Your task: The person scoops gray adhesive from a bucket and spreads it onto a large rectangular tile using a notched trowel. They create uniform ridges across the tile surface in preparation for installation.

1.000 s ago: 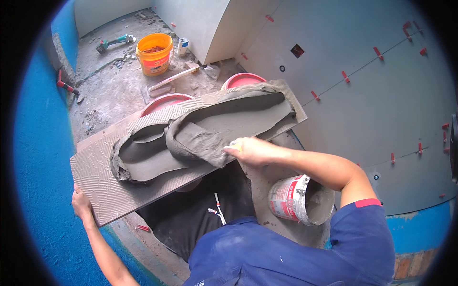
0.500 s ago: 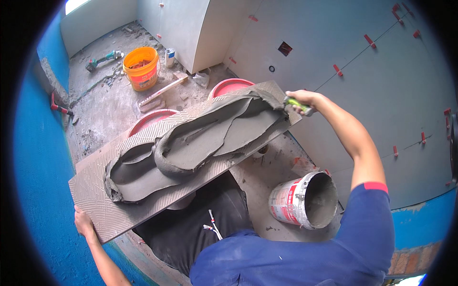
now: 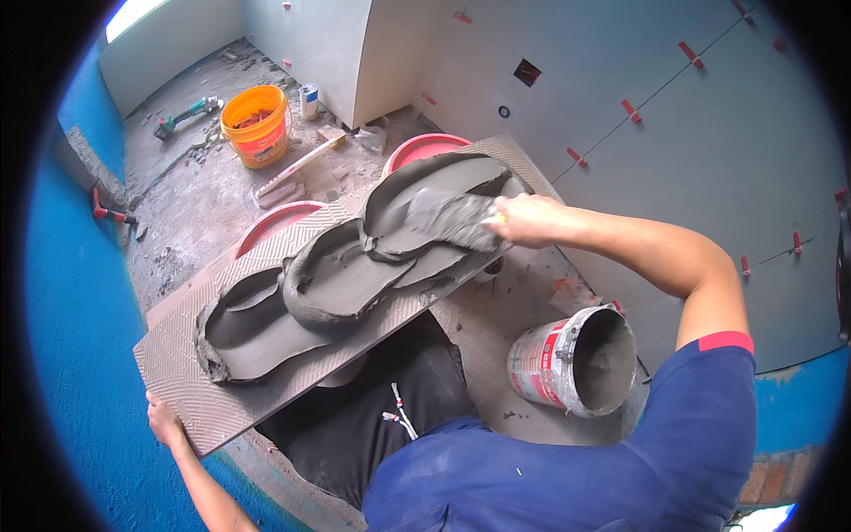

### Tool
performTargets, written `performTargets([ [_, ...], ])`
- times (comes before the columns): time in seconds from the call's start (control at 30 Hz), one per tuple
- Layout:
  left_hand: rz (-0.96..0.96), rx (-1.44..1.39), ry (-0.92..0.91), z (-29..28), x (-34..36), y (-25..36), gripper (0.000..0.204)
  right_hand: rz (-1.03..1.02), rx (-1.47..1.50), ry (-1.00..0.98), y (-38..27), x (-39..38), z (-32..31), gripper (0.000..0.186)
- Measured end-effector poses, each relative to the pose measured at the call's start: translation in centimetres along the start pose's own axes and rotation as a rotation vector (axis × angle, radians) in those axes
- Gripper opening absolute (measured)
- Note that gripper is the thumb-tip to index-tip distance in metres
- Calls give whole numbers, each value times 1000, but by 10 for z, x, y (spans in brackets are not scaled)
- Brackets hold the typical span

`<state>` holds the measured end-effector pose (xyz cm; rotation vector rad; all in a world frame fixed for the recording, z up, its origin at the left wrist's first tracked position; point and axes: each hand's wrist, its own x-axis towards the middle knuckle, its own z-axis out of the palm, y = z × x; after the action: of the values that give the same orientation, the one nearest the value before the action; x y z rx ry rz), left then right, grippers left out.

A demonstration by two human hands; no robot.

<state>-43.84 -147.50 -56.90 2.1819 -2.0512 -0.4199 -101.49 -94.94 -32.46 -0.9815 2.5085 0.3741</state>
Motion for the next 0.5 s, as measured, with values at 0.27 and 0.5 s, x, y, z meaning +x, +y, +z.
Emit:
performTargets([
  [0.27,10,-4,4,15,3,-3,80,521,354,-67,163,48,5,67],
  [0.5,-44,34,10,22,6,-4,84,703,1309,-334,180,-4,28,46],
])
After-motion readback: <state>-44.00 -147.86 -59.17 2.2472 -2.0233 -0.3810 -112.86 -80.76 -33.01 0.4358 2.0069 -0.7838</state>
